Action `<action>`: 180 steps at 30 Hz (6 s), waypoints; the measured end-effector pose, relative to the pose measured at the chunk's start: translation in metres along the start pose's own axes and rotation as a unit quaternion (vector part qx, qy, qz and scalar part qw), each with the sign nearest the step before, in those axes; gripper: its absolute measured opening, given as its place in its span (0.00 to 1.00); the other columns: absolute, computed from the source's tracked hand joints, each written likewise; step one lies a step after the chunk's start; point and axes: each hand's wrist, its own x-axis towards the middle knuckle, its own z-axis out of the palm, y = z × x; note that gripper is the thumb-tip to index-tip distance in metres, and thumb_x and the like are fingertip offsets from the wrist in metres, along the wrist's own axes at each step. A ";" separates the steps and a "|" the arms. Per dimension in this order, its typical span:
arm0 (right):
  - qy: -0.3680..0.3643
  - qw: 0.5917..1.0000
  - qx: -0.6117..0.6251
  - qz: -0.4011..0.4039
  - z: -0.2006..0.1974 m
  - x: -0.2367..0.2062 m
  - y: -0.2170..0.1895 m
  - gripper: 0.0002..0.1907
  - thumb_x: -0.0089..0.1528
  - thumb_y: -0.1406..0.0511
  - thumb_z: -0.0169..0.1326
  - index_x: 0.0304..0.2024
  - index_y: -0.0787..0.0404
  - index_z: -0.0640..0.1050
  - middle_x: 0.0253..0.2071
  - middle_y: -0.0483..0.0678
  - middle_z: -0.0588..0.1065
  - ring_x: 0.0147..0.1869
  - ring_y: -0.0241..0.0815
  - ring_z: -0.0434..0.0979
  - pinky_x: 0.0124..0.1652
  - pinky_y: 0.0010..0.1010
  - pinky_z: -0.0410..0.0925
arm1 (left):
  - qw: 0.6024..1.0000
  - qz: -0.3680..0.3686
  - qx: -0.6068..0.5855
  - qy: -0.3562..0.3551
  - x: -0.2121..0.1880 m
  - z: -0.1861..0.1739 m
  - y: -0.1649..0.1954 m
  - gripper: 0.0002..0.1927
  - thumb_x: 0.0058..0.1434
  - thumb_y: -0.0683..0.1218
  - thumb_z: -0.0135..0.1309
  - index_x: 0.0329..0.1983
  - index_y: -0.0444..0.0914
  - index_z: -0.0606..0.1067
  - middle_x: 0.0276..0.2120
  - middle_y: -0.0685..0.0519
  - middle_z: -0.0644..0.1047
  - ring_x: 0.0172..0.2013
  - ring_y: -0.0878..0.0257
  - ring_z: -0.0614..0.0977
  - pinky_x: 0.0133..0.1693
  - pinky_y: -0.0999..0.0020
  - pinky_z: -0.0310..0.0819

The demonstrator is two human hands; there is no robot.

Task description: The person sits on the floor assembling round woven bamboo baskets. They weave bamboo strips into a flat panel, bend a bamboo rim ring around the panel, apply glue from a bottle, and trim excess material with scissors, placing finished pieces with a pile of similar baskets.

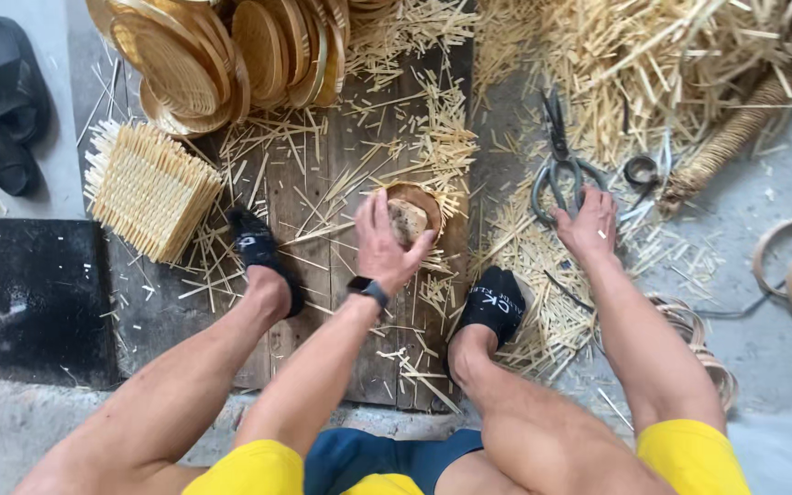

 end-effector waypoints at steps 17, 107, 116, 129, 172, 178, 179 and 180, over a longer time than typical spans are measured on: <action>-0.209 0.834 0.456 0.231 -0.029 -0.052 -0.053 0.15 0.61 0.61 0.63 0.37 0.67 0.75 0.23 0.49 0.72 0.19 0.38 0.71 0.18 0.28 0.68 | 0.955 0.254 0.028 -0.149 0.042 0.004 -0.010 0.47 0.44 0.48 0.73 0.69 0.48 0.66 0.66 0.38 0.61 0.67 0.42 0.60 0.66 0.39 0.61; -0.208 0.930 -0.243 -0.182 0.040 -0.001 -0.025 0.12 0.67 0.59 0.54 0.35 0.61 0.76 0.30 0.51 0.73 0.33 0.42 0.73 0.34 0.36 0.71 | 0.995 -0.021 -0.070 -0.072 0.016 0.014 0.017 0.45 0.45 0.42 0.68 0.69 0.40 0.65 0.69 0.37 0.63 0.68 0.42 0.66 0.68 0.53 0.63; -0.121 0.946 -0.191 -0.232 0.033 0.005 -0.037 0.28 0.51 0.48 0.62 0.35 0.66 0.77 0.32 0.55 0.74 0.37 0.48 0.75 0.38 0.39 0.74 | 0.981 -0.018 -0.157 -0.113 0.016 0.016 0.014 0.38 0.48 0.35 0.61 0.64 0.41 0.67 0.61 0.47 0.73 0.64 0.48 0.73 0.67 0.53 0.68; -0.088 0.943 -0.219 -0.236 0.042 0.000 -0.033 0.21 0.48 0.54 0.59 0.33 0.64 0.76 0.30 0.52 0.73 0.36 0.45 0.75 0.37 0.35 0.72 | 0.981 0.012 -0.111 -0.157 0.018 0.012 0.009 0.41 0.43 0.28 0.53 0.61 0.50 0.74 0.60 0.48 0.72 0.64 0.44 0.67 0.68 0.52 0.66; -0.185 0.964 0.162 0.102 0.021 -0.006 -0.054 0.34 0.56 0.60 0.68 0.61 0.64 0.72 0.54 0.54 0.72 0.57 0.47 0.73 0.57 0.38 0.69 | 0.847 -0.336 -0.337 -0.237 0.059 0.039 -0.068 0.22 0.60 0.46 0.63 0.57 0.33 0.79 0.43 0.49 0.85 0.41 0.65 0.84 0.45 0.71 0.79; -0.267 0.853 0.437 0.103 0.036 -0.012 -0.096 0.13 0.59 0.66 0.65 0.45 0.66 0.83 0.37 0.49 0.83 0.39 0.34 0.80 0.41 0.24 0.75 | 0.818 -0.279 -0.463 -0.196 0.036 0.040 -0.043 0.17 0.63 0.42 0.62 0.55 0.35 0.81 0.44 0.52 0.84 0.41 0.71 0.82 0.46 0.75 0.78; -0.270 0.857 0.423 0.118 0.038 -0.012 -0.098 0.11 0.59 0.67 0.65 0.43 0.66 0.84 0.35 0.48 0.82 0.37 0.33 0.80 0.38 0.24 0.74 | 0.833 -0.273 -0.450 -0.173 0.033 0.043 -0.040 0.16 0.63 0.42 0.62 0.54 0.34 0.81 0.44 0.52 0.84 0.40 0.71 0.82 0.46 0.75 0.77; -0.272 0.861 0.409 0.132 0.040 -0.013 -0.099 0.09 0.59 0.68 0.64 0.42 0.66 0.84 0.33 0.47 0.82 0.34 0.33 0.79 0.35 0.24 0.73 | 0.833 -0.292 -0.442 -0.162 0.031 0.046 -0.038 0.16 0.63 0.42 0.62 0.53 0.34 0.82 0.42 0.51 0.85 0.39 0.71 0.82 0.44 0.75 0.77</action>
